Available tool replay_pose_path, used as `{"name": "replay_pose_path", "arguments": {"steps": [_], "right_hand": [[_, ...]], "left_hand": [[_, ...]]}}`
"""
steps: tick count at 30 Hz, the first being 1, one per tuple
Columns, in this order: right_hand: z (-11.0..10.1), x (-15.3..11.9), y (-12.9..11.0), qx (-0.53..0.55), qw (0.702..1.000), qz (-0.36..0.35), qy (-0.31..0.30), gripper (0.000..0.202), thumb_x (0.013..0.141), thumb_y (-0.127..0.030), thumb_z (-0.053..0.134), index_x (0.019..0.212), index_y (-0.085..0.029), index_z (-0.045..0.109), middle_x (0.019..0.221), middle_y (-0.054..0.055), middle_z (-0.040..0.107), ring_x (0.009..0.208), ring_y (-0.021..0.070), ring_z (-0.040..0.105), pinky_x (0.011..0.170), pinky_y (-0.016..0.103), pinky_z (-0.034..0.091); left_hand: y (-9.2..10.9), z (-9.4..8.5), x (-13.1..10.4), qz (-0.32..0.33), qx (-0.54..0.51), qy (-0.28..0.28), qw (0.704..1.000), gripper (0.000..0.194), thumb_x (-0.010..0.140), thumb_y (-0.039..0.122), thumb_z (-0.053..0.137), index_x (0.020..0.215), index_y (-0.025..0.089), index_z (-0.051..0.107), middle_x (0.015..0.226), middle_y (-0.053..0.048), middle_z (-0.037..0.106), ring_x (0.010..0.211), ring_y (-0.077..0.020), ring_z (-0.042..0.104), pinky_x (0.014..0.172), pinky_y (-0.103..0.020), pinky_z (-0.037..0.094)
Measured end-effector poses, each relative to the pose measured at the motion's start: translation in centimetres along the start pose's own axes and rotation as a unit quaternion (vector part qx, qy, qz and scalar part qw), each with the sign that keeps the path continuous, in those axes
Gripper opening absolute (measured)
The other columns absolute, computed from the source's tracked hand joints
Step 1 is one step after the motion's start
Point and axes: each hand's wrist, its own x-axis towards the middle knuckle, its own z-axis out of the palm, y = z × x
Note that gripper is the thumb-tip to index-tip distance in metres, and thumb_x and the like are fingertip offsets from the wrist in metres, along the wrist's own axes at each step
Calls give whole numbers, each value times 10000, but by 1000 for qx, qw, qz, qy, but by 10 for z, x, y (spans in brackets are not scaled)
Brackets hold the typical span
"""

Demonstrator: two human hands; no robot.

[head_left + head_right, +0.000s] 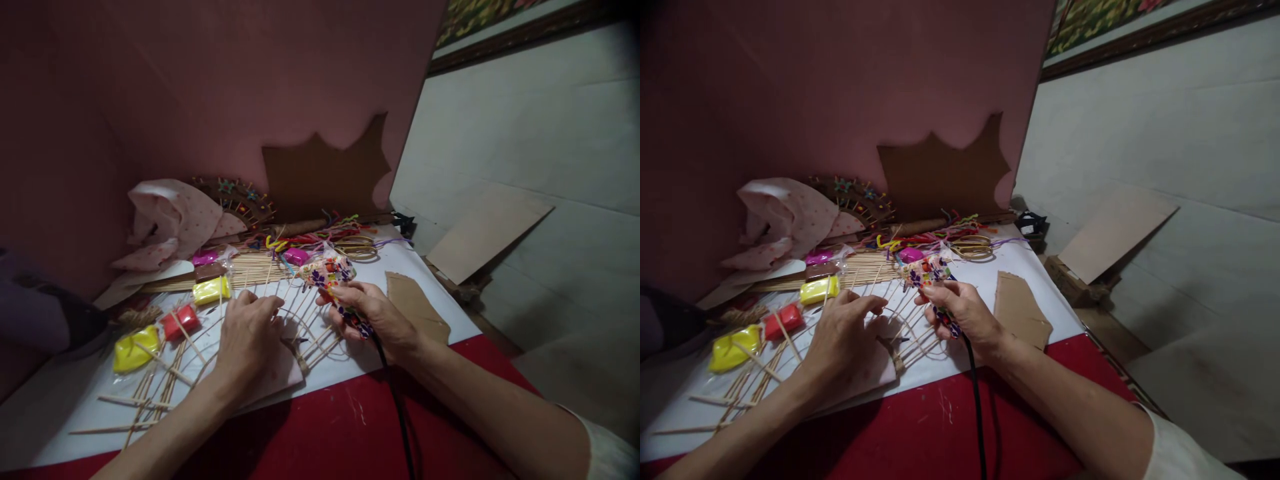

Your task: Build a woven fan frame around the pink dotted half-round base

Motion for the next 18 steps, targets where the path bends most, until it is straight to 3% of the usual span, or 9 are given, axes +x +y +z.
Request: {"name": "replay_pose_path", "arguments": {"steps": [5,8,13,18], "right_hand": [[-1,-1,0,-65,998,-2,19,411,778,-518,572,827,-111,593,563,-5,564,331,27,372,323,177,230],[-2,-2,0,-83,996,1,27,439,793,-537,546,811,-103,606,551,14,574,319,30,381,314,173,235],[-2,-1,2,-92,995,-5,27,434,814,-534,521,801,-110,613,560,10,570,317,25,375,316,172,240],[-4,-1,2,-102,994,-4,26,450,826,-549,488,798,-118,614,557,23,585,326,46,405,321,189,262]], "left_hand": [[8,-4,-3,50,65,-1,997,125,757,180,555,767,224,672,796,-89,641,833,-280,460,729,-395,327],[14,-5,-1,70,106,-24,992,209,806,164,490,736,201,683,781,-91,621,830,-268,442,721,-391,342],[16,-4,7,90,113,-56,988,238,773,96,502,834,189,713,777,-89,607,810,-250,432,712,-378,368],[17,-4,15,127,145,-58,980,208,811,175,511,737,208,703,731,-81,593,775,-243,420,667,-371,355]]}}
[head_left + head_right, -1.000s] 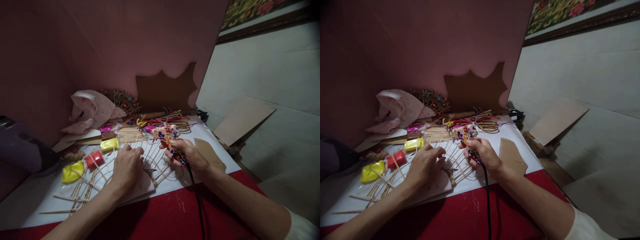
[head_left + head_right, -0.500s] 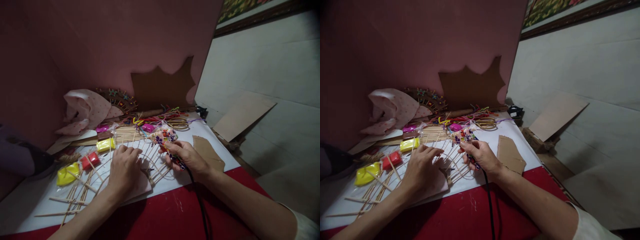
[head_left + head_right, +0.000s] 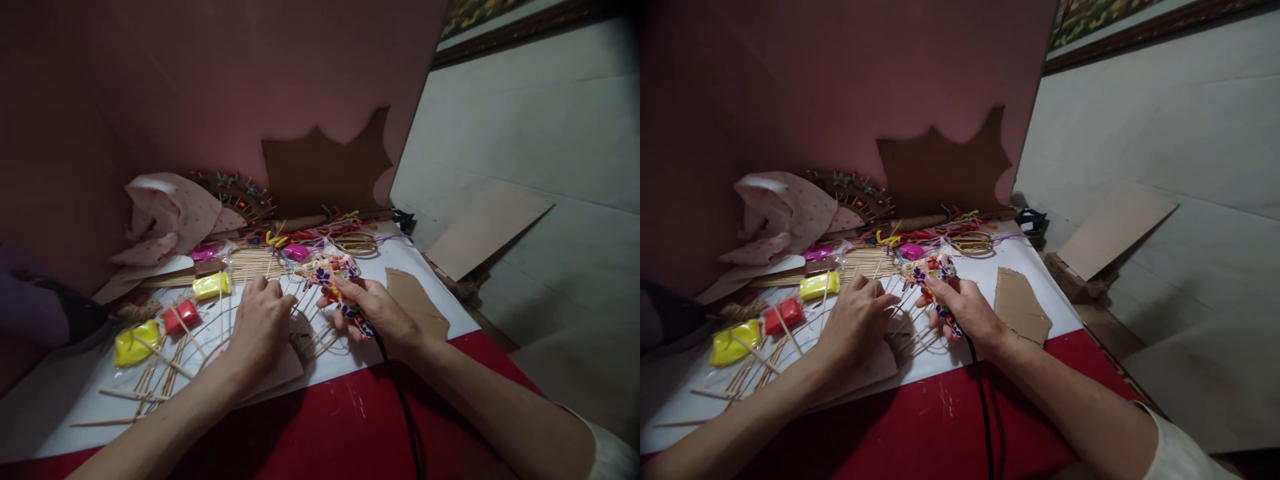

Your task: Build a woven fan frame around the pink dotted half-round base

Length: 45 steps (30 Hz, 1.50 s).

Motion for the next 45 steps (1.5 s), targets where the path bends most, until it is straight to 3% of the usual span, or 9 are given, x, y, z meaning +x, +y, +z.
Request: {"name": "replay_pose_path", "arguments": {"steps": [7,11,17,23,26,29,32,36,45], "right_hand": [[3,-7,-11,-84,996,18,5,433,851,-477,465,575,-151,533,371,-44,426,310,45,335,326,178,267],[-1,-8,-16,-128,990,58,7,292,790,-327,573,559,-165,496,407,-58,444,313,36,335,307,166,255],[-3,-5,-16,-184,977,101,-42,283,814,-326,522,589,-159,562,389,-36,467,309,53,369,307,172,285],[-5,-2,-11,-146,986,79,37,165,693,-269,645,630,-171,528,453,-58,466,331,44,358,301,178,255],[-8,-1,-8,-97,992,74,25,149,681,-244,653,653,-169,527,447,-71,459,340,39,359,303,159,268],[-9,1,-6,-83,992,90,-22,130,724,-261,613,705,-138,578,517,-19,560,388,60,462,315,152,334],[-6,-1,-8,-124,983,124,-58,219,789,-298,555,696,-107,607,514,17,589,406,77,515,337,160,398],[1,-6,-16,-178,967,156,-94,324,843,-343,511,646,-105,612,441,6,559,328,52,453,296,143,355],[1,-6,-11,-209,957,177,-99,406,839,-420,488,589,-121,603,389,2,508,284,47,386,255,151,285]], "left_hand": [[0,7,-2,-8,-14,20,1000,188,817,186,526,741,203,697,760,-82,605,799,-243,412,692,-372,359],[-5,7,-5,-24,-57,52,997,230,787,99,511,815,204,713,757,-79,610,804,-236,416,697,-366,376],[-29,-2,-6,-51,-140,132,980,209,777,109,523,874,178,694,714,-54,603,736,-206,422,678,-350,379],[-24,8,-4,-28,-130,52,990,233,756,100,537,864,213,710,744,-55,616,809,-226,436,699,-346,385],[-13,10,1,-21,-72,7,997,220,735,127,578,867,226,724,777,-74,620,830,-252,432,724,-382,378],[-7,8,2,-11,-22,-19,1000,185,755,159,573,842,220,724,813,-93,609,856,-273,430,745,-412,369],[-6,5,0,-5,-3,-16,1000,164,773,164,563,798,214,717,844,-98,603,880,-276,425,758,-415,369],[-9,4,-4,-2,-9,12,1000,172,767,157,577,731,244,721,866,-90,607,903,-276,419,768,-423,368],[-17,7,-8,-30,-91,57,994,286,750,76,554,667,276,741,800,-69,646,860,-250,430,759,-410,382]]}}
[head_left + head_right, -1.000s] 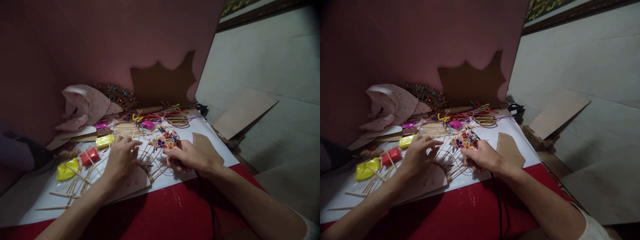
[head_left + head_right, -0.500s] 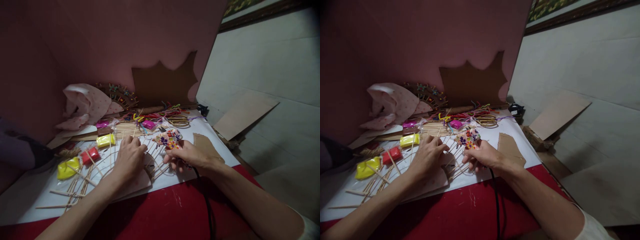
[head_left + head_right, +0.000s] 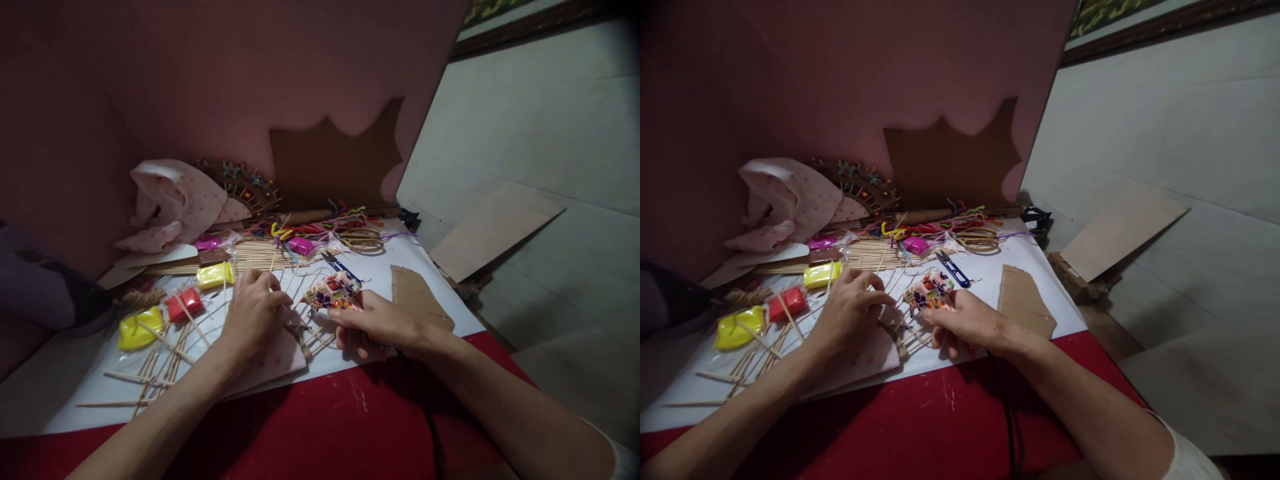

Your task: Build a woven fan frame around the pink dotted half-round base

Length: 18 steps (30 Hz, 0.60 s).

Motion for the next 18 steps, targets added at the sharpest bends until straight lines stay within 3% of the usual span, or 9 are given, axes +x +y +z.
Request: {"name": "replay_pose_path", "arguments": {"steps": [6,18], "right_hand": [[3,4,5,-12,1000,-19,4,426,837,-439,484,566,-128,590,375,-22,457,282,44,346,268,160,268],[5,9,8,3,1000,-26,5,430,826,-455,504,534,-143,552,368,-41,427,292,39,344,278,153,262]], "left_hand": [[-1,2,-2,1,-14,24,1000,276,764,88,548,692,266,747,799,-73,649,844,-244,432,746,-405,390],[-1,2,-3,7,-6,14,1000,305,782,90,523,687,273,748,814,-82,639,853,-246,429,739,-406,392]]}}
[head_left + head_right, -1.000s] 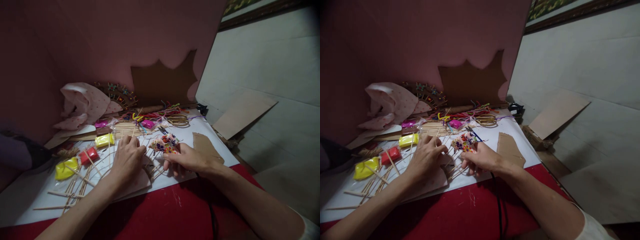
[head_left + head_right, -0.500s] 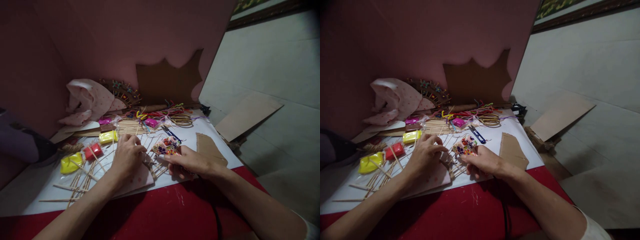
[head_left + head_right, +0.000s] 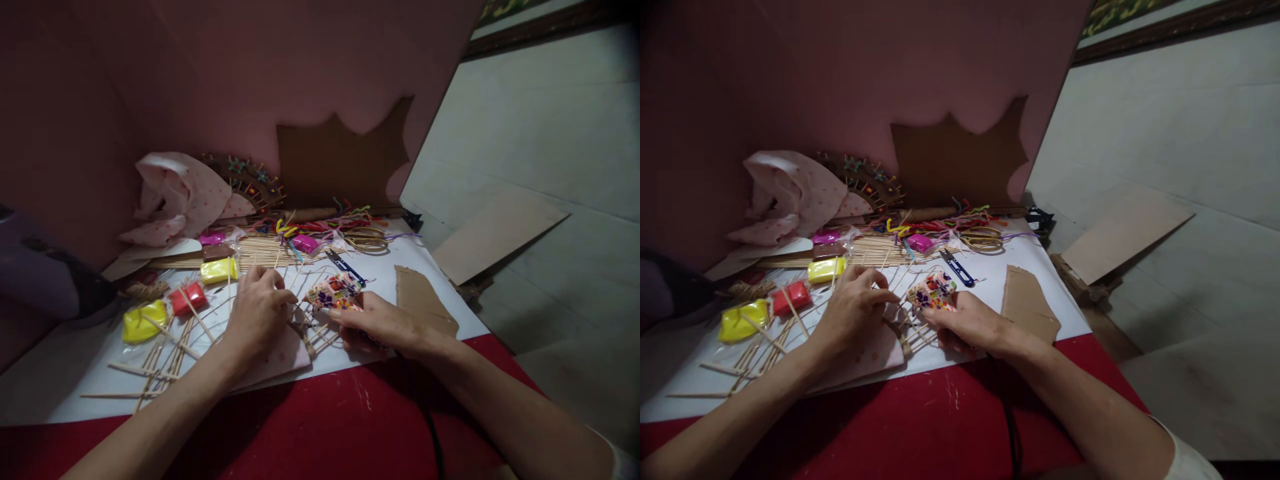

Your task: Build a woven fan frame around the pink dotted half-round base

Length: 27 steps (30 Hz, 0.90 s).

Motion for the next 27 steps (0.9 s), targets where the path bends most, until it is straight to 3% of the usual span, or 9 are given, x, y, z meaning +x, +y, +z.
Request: {"name": "replay_pose_path", "arguments": {"steps": [27], "right_hand": [[1,-1,-2,2,1000,6,17,424,830,-424,515,503,-153,519,357,-48,427,265,33,342,258,141,257]], "left_hand": [[-1,3,-2,-1,-8,1,1000,309,776,85,525,707,285,750,825,-78,639,851,-249,424,733,-400,388]]}}
